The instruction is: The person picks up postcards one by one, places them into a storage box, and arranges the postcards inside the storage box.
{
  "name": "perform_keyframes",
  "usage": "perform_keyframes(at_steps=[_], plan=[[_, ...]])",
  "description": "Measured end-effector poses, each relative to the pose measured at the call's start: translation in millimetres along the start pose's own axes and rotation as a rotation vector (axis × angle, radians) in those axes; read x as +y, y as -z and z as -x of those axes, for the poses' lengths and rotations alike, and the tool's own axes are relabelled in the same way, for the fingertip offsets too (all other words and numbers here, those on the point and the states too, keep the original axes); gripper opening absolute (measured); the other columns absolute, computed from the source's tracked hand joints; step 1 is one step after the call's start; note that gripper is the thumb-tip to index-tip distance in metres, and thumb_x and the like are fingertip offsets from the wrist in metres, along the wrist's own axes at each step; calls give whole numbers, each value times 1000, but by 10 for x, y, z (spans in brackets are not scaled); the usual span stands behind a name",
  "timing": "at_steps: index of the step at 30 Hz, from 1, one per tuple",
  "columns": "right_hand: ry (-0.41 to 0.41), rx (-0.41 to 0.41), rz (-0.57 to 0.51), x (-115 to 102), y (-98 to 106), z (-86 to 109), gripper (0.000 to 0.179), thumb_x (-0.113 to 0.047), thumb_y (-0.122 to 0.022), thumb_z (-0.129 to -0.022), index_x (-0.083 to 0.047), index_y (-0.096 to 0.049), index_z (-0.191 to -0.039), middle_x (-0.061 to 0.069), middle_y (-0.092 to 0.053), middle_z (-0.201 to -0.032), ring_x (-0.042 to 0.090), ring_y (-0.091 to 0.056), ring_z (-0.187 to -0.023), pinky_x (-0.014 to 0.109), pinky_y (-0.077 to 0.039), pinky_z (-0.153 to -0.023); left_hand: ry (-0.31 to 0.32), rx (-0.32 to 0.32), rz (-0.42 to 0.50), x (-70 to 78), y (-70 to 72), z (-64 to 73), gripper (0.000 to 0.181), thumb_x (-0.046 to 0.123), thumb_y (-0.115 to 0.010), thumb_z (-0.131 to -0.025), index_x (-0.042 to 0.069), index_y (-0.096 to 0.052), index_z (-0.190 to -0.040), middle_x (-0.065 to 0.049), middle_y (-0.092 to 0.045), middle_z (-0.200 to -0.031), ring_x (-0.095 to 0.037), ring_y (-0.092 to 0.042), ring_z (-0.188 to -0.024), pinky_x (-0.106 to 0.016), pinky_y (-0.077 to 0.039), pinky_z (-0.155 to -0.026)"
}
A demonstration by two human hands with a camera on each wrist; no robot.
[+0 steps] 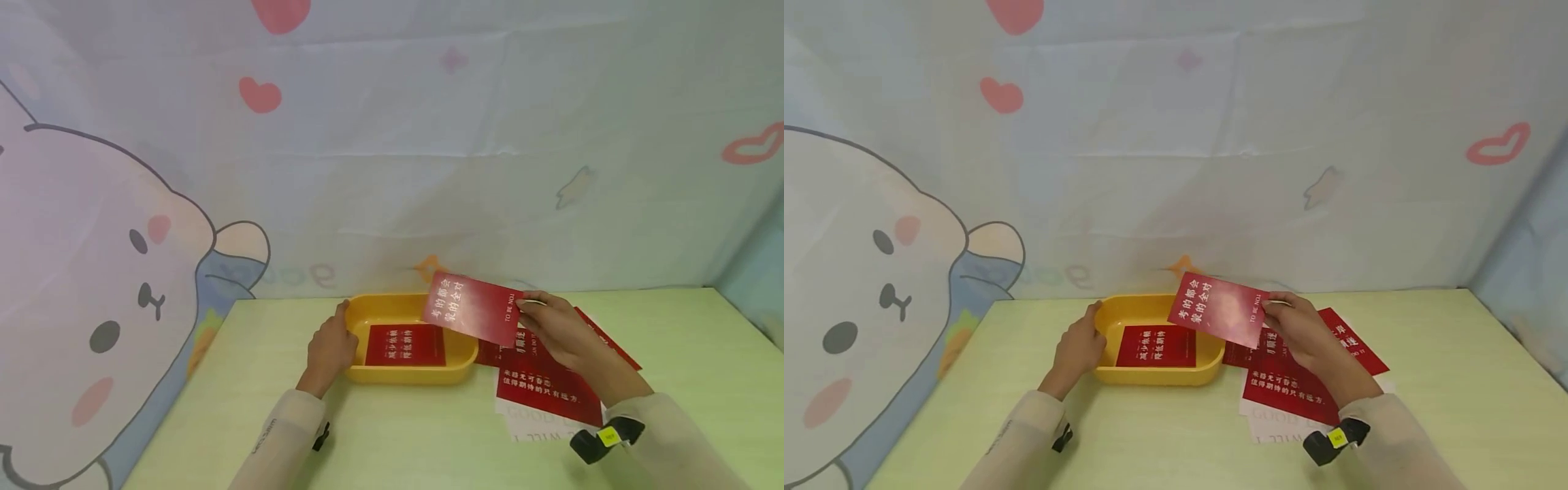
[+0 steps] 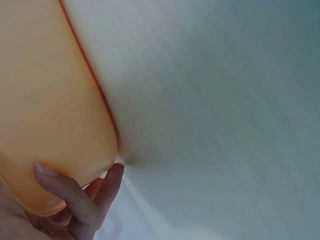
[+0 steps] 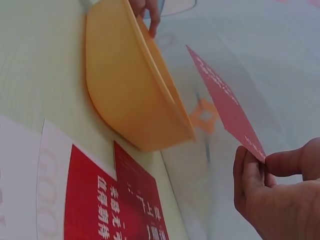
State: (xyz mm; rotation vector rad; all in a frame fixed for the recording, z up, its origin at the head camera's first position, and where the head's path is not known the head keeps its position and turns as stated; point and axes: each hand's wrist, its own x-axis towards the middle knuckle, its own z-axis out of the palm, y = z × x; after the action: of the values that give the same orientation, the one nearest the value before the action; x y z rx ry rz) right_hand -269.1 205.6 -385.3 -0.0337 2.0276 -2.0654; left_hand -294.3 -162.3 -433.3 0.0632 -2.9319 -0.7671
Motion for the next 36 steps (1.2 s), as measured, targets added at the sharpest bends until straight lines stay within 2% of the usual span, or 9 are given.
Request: perform_keyframes(at_steps=[3, 7, 10, 11, 15, 21, 25, 29, 36], plan=[[-2, 3, 46, -22, -108, -39, 45, -20, -45, -105, 1, -31, -143, 3, -43, -129, 7, -52, -110, 17, -51, -95, -10, 2, 3, 12, 2, 11, 63, 8, -48, -91, 16, -36, -152, -17, -66, -105, -22, -44, -54, -30, -35, -44], [-5, 0, 113, -50, -271, -93, 51, -21, -41, -107, 5, -26, -149, 18, -40, -144, 26, -50, -129, 32, -42, -111, 3, -1, -3, 17, 11, 9, 63, 9, -49, -92, 16, -35, -153, -16, -66, -105, -22, -45, -55, -30, -35, -44], [-6, 1, 151, -72, -384, -121, 53, -23, -39, -107, 4, -25, -150, 23, -37, -150, 37, -42, -140, 44, -35, -115, 14, -4, -4, 15, 3, 1, 63, 9, -49, -92, 17, -35, -153, -16, -66, -109, -23, -47, -57, -31, -37, -46], [-3, 3, 163, -77, -415, -132, 53, -23, -40, -107, 4, -26, -150, 24, -38, -150, 38, -42, -140, 44, -36, -114, 16, -4, -2, 14, -3, 1, 63, 9, -50, -92, 17, -35, -153, -16, -67, -110, -23, -48, -57, -31, -37, -46], [8, 9, 210, -105, -530, -176, 50, -22, -42, -106, 4, -31, -147, 23, -45, -144, 36, -49, -134, 41, -44, -111, 22, -3, -4, 14, -28, -5, 62, 10, -50, -93, 17, -36, -152, -17, -67, -115, -24, -50, -60, -32, -40, -49], [29, -6, 247, -129, -657, -258, 43, -20, -45, -105, 4, -37, -141, 22, -52, -134, 25, -60, -113, 42, -50, -104, 27, 3, -15, 37, -39, -25, 61, 11, -53, -93, 17, -37, -152, -17, -66, -119, -26, -53, -66, -33, -45, -54], [38, -16, 251, -101, -726, -306, 41, -17, -45, -105, 5, -38, -139, 22, -54, -128, 20, -63, -103, 36, -55, -96, 24, 6, -16, 49, -52, -35, 62, 12, -54, -93, 17, -37, -152, -16, -66, -118, -26, -53, -67, -34, -46, -55], [45, -28, 273, -56, -797, -331, 40, -13, -46, -104, 5, -38, -139, 24, -54, -126, 24, -66, -101, 33, -58, -90, 23, 2, -5, 56, -65, -31, 63, 11, -53, -92, 18, -36, -152, -16, -67, -115, -25, -51, -63, -33, -42, -50], [82, -9, 392, -18, -915, -381, 38, -10, -51, -101, 3, -42, -136, 25, -59, -114, 23, -64, -90, 36, -60, -84, 15, 7, -7, 59, -45, -20, 61, 11, -54, -93, 16, -36, -152, -17, -67, -115, -24, -50, -60, -31, -40, -48]])
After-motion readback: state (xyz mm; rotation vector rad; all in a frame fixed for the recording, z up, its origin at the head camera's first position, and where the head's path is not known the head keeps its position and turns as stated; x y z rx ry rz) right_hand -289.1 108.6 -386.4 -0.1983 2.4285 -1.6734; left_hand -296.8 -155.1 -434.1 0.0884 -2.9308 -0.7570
